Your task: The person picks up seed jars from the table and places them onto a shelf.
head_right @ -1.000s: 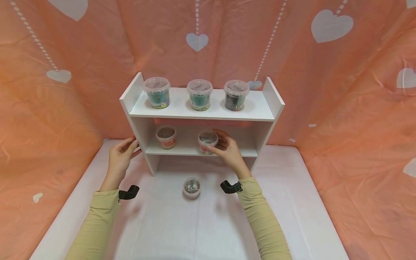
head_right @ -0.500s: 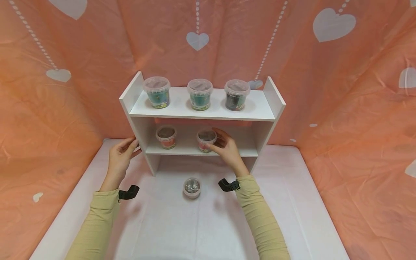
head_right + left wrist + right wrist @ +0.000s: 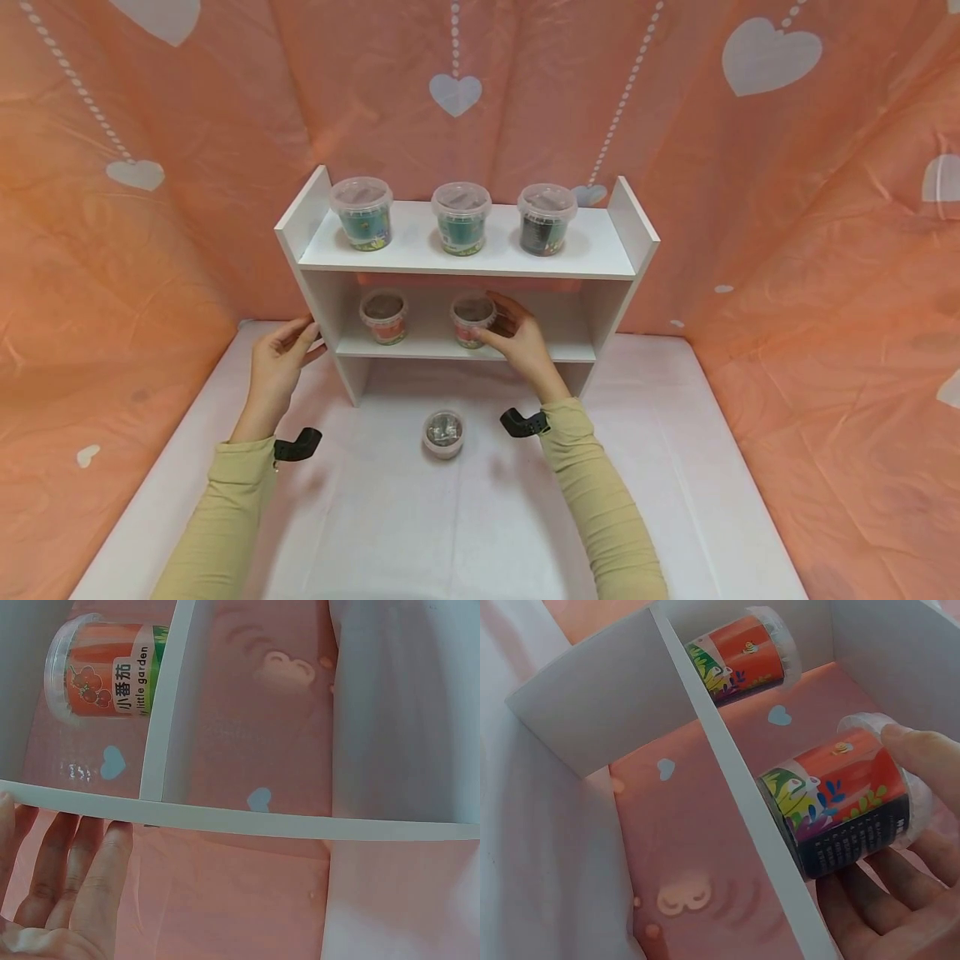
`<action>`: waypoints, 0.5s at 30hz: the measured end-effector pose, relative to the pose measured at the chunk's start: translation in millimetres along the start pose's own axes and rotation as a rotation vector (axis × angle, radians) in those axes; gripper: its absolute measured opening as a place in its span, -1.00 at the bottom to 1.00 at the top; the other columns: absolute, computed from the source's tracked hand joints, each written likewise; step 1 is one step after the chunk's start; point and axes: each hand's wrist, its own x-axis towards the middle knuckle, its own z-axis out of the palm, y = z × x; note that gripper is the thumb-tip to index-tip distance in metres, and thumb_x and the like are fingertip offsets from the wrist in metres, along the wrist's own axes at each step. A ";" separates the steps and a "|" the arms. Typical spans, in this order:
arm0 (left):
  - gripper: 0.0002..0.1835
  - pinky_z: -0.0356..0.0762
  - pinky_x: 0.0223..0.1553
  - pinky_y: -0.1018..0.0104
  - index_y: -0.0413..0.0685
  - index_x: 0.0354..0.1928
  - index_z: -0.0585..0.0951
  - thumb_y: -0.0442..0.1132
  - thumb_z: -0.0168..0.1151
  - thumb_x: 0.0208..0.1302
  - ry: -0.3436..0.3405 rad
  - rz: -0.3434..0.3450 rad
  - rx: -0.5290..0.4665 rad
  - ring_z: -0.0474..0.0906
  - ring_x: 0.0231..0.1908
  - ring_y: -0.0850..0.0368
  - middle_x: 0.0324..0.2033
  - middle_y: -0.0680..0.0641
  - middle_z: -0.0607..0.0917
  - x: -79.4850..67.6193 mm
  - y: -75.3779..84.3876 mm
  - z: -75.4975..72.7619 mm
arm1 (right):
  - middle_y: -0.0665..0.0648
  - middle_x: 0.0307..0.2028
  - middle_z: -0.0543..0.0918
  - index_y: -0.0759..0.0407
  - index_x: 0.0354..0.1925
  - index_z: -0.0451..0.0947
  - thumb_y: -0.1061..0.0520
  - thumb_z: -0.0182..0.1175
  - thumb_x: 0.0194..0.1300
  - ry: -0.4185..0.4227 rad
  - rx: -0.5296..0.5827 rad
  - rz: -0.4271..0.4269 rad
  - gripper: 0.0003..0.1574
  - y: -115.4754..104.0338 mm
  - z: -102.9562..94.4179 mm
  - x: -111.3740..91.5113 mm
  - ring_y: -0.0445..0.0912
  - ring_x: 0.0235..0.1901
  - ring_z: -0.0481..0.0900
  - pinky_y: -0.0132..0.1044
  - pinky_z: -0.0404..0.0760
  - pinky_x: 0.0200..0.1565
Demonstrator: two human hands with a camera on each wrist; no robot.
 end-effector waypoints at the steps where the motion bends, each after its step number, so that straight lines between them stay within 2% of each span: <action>1: -0.62 0.61 -0.10 0.17 -0.53 0.05 0.52 -0.34 0.22 0.31 0.001 0.000 0.003 0.66 -0.24 0.24 -0.16 -0.02 0.66 0.0 0.2 0.1 | 0.50 0.18 0.38 0.48 0.33 0.19 0.48 0.24 0.18 0.002 0.000 -0.004 -0.22 0.3 0.2 0.4 0.30 0.12 0.42 -0.11 0.51 0.12; 3: -0.63 0.61 -0.10 0.17 -0.52 0.05 0.53 -0.35 0.21 0.31 0.003 0.002 0.004 0.66 -0.23 0.23 -0.15 -0.03 0.65 -0.2 0.5 0.4 | 0.51 0.18 0.37 0.50 0.32 0.19 0.49 0.23 0.18 0.004 0.002 -0.013 -0.23 1.1 0.6 1.4 0.31 0.13 0.41 -0.01 0.47 0.16; 5: -0.64 0.61 -0.11 0.17 -0.51 0.05 0.53 -0.35 0.21 0.31 0.001 0.004 0.008 0.66 -0.23 0.23 -0.13 -0.05 0.65 -0.1 0.4 0.4 | 0.51 0.18 0.37 0.51 0.32 0.19 0.50 0.23 0.17 0.007 0.005 -0.016 -0.23 1.9 0.8 1.7 0.31 0.13 0.41 -0.01 0.46 0.16; 11: -0.64 0.61 -0.10 0.15 -0.49 0.06 0.54 -0.34 0.21 0.32 -0.011 0.012 0.018 0.66 -0.23 0.23 -0.12 -0.08 0.65 0.0 0.0 -0.2 | 0.47 0.20 0.38 0.45 0.34 0.19 0.46 0.23 0.20 0.005 0.032 -0.004 -0.22 3.8 1.4 1.9 0.28 0.13 0.42 -0.32 0.54 0.02; 15: -0.64 0.61 -0.10 0.14 -0.49 0.06 0.54 -0.34 0.21 0.32 -0.015 0.018 0.016 0.66 -0.22 0.22 -0.12 -0.07 0.66 0.0 -0.2 -0.4 | 0.48 0.20 0.36 0.45 0.35 0.16 0.47 0.21 0.21 0.002 0.046 -0.007 -0.22 4.5 2.4 2.9 0.29 0.14 0.41 -0.38 0.55 -0.02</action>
